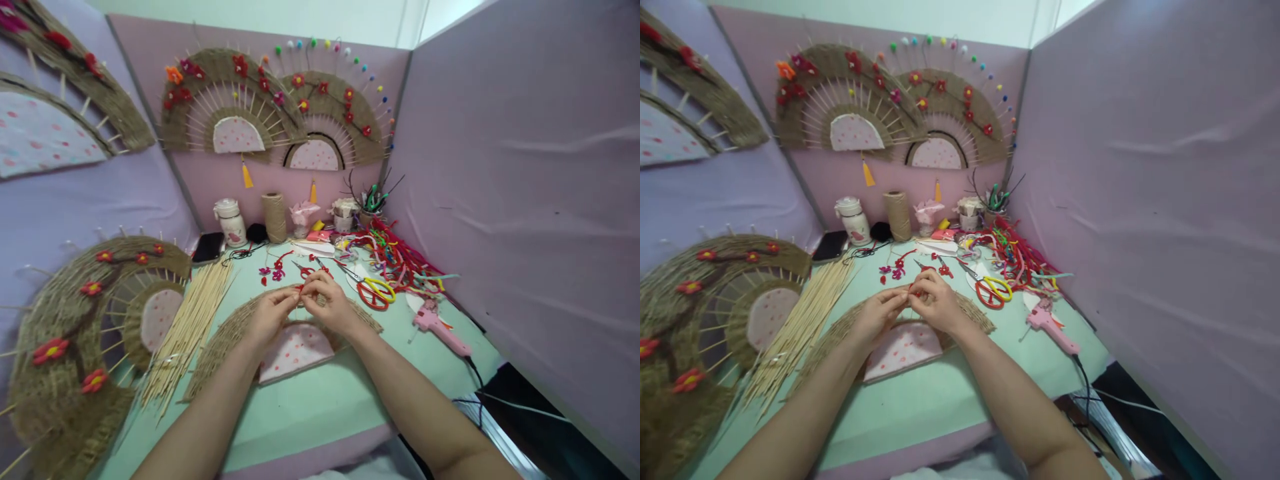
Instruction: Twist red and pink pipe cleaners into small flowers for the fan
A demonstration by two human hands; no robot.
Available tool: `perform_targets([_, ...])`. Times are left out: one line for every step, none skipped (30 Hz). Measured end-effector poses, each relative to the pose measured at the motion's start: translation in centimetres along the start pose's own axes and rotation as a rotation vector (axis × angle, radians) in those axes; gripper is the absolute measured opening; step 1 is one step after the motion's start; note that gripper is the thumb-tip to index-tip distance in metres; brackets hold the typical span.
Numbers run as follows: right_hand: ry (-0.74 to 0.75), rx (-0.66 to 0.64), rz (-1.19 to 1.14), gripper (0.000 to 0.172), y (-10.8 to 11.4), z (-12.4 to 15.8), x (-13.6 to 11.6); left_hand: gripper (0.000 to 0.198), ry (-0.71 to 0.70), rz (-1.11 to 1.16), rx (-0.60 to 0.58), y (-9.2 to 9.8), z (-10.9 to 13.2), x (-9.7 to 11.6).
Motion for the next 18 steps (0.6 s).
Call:
perform_targets([-0.070,0.003,-0.063,0.006,-0.08,-0.04,0.09,0.021,-0.042,-0.093,0.014,-0.03,0.06,0.10])
perform_targets([-0.151,0.001,-0.135,0.008,-0.19,-0.08,0.21,0.020,-0.106,-0.198,0.039,-0.04,0.12,0.20])
perform_targets([-0.236,-0.008,-0.211,0.012,-0.31,-0.13,0.33,0.020,-0.181,-0.300,0.057,-0.05,0.18,0.27])
perform_targets([-0.318,-0.022,-0.285,0.018,-0.43,-0.17,0.45,0.019,-0.248,-0.383,0.069,-0.04,0.23,0.29])
perform_targets([-0.387,-0.042,-0.350,0.025,-0.55,-0.22,0.56,0.019,-0.301,-0.443,0.076,-0.02,0.27,0.27])
perform_targets([-0.437,-0.064,-0.400,0.030,-0.66,-0.26,0.63,0.019,-0.338,-0.485,0.079,0.01,0.29,0.22])
perform_targets([-0.465,-0.084,-0.432,0.032,-0.75,-0.29,0.68,0.019,-0.366,-0.518,0.087,0.05,0.29,0.17])
perform_targets([-0.477,-0.100,-0.447,0.032,-0.82,-0.32,0.72,0.019,-0.382,-0.548,0.092,0.09,0.29,0.13])
perform_targets([-0.478,-0.108,-0.450,0.030,-0.87,-0.33,0.74,0.019,-0.390,-0.577,0.096,0.12,0.28,0.10])
perform_targets([-0.472,-0.112,-0.445,0.027,-0.91,-0.33,0.77,0.019,-0.392,-0.605,0.100,0.15,0.27,0.11])
perform_targets([-0.462,-0.110,-0.436,0.025,-0.94,-0.31,0.80,0.020,-0.387,-0.630,0.101,0.17,0.26,0.12])
perform_targets([-0.452,-0.108,-0.423,0.022,-0.97,-0.28,0.84,0.021,-0.379,-0.650,0.100,0.19,0.25,0.14])
perform_targets([-0.441,-0.108,-0.405,0.019,-0.98,-0.24,0.88,0.022,-0.369,-0.665,0.098,0.21,0.25,0.15])
perform_targets([-0.428,-0.112,-0.377,0.015,-0.98,-0.18,0.90,0.023,-0.357,-0.678,0.096,0.22,0.25,0.14])
perform_targets([-0.413,-0.120,-0.336,0.012,-0.94,-0.13,0.90,0.023,-0.341,-0.689,0.092,0.23,0.26,0.10])
perform_targets([-0.396,-0.126,-0.280,0.008,-0.88,-0.09,0.87,0.024,-0.318,-0.700,0.088,0.23,0.28,0.02])
perform_targets([-0.376,-0.134,-0.217,0.006,-0.79,-0.05,0.80,0.025,-0.293,-0.712,0.086,0.24,0.33,-0.09])
perform_targets([-0.355,-0.145,-0.149,0.004,-0.68,-0.04,0.70,0.025,-0.256,-0.727,0.083,0.24,0.38,-0.23])
Point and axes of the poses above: each hand's wrist, its own z-axis away from the middle knuckle, its own y-axis out of the back of the hand, x = y × z, the point moved 1 cm from there along -z, towards the middle knuckle, and after that the axes turned 11 degrees about z, right-handed, at the moved point
